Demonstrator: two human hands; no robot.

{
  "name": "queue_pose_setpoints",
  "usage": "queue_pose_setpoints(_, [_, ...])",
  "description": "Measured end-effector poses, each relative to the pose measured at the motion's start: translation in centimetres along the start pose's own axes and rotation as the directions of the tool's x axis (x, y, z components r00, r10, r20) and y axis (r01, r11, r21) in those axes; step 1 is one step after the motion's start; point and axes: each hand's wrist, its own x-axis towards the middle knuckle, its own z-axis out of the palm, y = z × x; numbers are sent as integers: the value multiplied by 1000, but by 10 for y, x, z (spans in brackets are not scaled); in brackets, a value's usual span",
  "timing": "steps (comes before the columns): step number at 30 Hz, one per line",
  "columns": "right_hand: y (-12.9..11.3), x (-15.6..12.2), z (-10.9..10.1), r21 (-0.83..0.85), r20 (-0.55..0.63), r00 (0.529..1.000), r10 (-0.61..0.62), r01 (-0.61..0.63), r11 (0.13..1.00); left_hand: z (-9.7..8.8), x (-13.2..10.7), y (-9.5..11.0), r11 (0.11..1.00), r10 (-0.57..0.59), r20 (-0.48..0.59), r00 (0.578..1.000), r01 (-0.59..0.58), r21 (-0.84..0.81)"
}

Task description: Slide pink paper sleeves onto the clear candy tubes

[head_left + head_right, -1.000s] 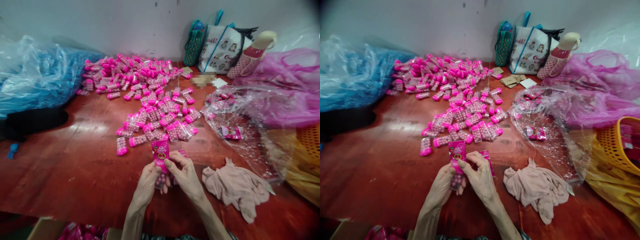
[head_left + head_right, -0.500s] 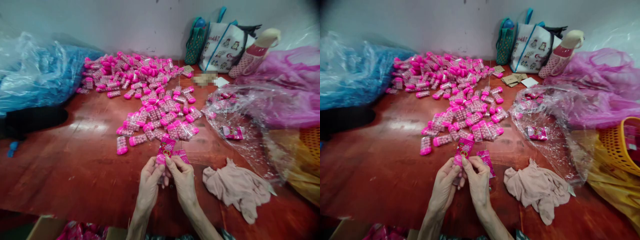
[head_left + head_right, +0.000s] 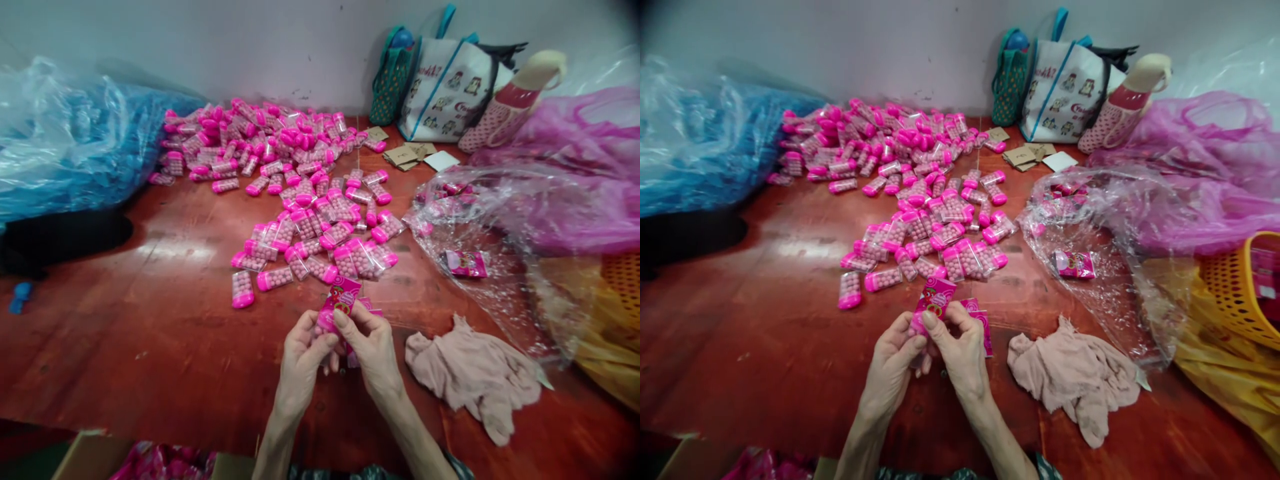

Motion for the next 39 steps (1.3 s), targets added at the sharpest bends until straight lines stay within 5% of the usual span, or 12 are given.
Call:
queue_pose_setpoints(9, [16, -13, 17, 199, -50, 992, 113, -101, 975, 18, -4, -2, 993, 115, -238, 965, -108, 42])
queue_pose_setpoints(19, [4, 2, -2, 267, 64, 984, 164, -175, 948, 12, -6, 13, 976, 33, 5, 999, -34, 216])
queue_pose_setpoints(29, [2, -4, 0, 150, 135, 970, 202, -222, 964, 9, -13, 21, 972, -35, -16, 999, 38, 234])
queue_pose_setpoints(35, [-6, -5, 1, 350, 146, 953, 266, -301, 887, 12, -13, 25, 958, -97, 19, 995, 88, 273])
queue_pose_setpoints(39, [-4, -9, 5, 300, 65, 957, 283, -289, 909, 11, -14, 25, 962, -142, 65, 988, 122, 246])
